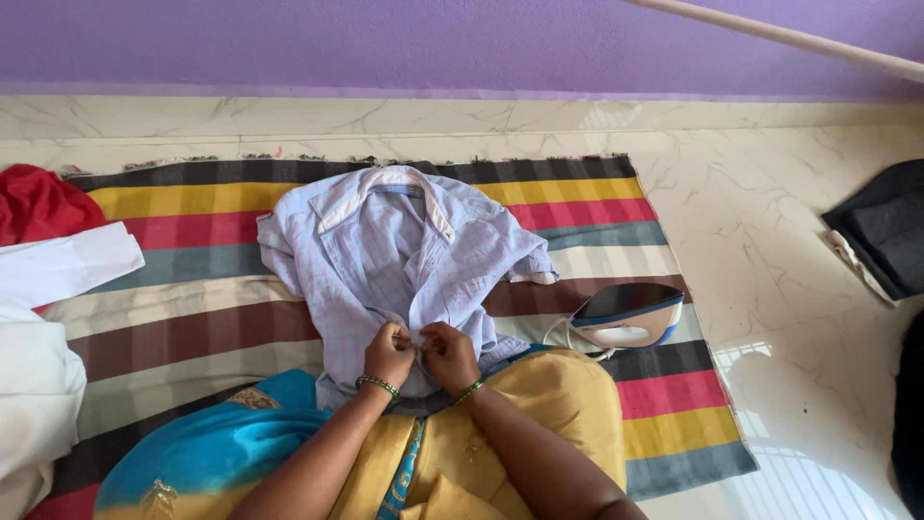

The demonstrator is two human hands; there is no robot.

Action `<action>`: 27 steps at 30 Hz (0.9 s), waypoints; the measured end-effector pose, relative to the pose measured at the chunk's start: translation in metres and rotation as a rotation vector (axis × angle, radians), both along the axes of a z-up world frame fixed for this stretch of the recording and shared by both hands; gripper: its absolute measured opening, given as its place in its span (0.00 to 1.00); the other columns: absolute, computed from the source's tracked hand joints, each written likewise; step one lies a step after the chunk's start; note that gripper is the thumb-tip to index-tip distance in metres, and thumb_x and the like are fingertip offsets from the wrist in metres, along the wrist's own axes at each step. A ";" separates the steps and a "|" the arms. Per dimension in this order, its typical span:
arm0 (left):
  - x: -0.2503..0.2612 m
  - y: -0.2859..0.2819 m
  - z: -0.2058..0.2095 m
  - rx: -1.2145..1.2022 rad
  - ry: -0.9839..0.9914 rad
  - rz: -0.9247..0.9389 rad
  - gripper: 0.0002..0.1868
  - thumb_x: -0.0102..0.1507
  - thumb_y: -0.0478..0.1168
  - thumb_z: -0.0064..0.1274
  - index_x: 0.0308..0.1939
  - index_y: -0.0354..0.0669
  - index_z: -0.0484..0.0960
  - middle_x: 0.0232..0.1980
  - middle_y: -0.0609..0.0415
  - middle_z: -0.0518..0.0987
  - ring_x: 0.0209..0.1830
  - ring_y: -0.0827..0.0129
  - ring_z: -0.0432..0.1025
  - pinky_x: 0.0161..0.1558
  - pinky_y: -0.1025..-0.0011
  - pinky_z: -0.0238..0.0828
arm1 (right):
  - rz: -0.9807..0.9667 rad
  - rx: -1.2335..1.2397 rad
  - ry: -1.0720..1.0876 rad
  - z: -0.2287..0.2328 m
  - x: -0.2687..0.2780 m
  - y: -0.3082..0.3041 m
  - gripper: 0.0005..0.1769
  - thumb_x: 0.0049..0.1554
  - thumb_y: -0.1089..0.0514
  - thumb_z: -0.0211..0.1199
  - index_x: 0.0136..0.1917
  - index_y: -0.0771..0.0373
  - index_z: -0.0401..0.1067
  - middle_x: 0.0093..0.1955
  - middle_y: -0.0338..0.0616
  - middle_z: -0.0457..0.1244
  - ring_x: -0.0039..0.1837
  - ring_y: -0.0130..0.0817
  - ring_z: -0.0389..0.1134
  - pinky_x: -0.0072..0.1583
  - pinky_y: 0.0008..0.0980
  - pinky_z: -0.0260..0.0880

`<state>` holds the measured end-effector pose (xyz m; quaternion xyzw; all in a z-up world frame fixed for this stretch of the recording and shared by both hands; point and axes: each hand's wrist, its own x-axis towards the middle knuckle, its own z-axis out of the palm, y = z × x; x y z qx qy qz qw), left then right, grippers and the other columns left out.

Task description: The person irons a light blue checkered shirt laid out on a striped mat on the floor. They use a handheld iron to smooth the front and back of the shirt, then button the shirt and fold it.

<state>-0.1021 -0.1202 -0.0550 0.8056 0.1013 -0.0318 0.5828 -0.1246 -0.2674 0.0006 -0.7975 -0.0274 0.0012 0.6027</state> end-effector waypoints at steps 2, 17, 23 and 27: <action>-0.002 -0.002 0.004 -0.041 -0.059 -0.054 0.12 0.55 0.30 0.58 0.41 0.41 0.77 0.34 0.50 0.85 0.36 0.65 0.82 0.40 0.69 0.77 | -0.007 0.223 0.222 -0.032 0.013 -0.013 0.12 0.57 0.69 0.60 0.55 0.68 0.73 0.40 0.44 0.68 0.39 0.29 0.69 0.41 0.27 0.70; 0.008 -0.006 0.004 -0.023 -0.028 -0.155 0.12 0.57 0.29 0.59 0.43 0.41 0.79 0.34 0.52 0.84 0.34 0.68 0.81 0.40 0.69 0.78 | 0.023 0.370 0.509 -0.065 0.038 -0.032 0.10 0.60 0.65 0.60 0.56 0.69 0.70 0.39 0.43 0.68 0.35 0.28 0.70 0.37 0.26 0.71; 0.009 -0.006 0.003 -0.040 -0.045 -0.166 0.11 0.57 0.28 0.59 0.42 0.40 0.79 0.34 0.52 0.84 0.34 0.68 0.81 0.39 0.70 0.78 | 0.029 0.401 0.499 -0.066 0.038 -0.032 0.10 0.60 0.66 0.60 0.55 0.69 0.70 0.39 0.43 0.68 0.34 0.28 0.69 0.36 0.27 0.71; 0.008 -0.006 0.005 -0.032 -0.049 -0.167 0.10 0.57 0.29 0.59 0.42 0.39 0.80 0.34 0.52 0.84 0.34 0.69 0.81 0.40 0.70 0.78 | 0.026 0.375 0.501 -0.061 0.036 -0.032 0.10 0.60 0.65 0.61 0.55 0.69 0.70 0.38 0.43 0.68 0.34 0.28 0.69 0.36 0.26 0.71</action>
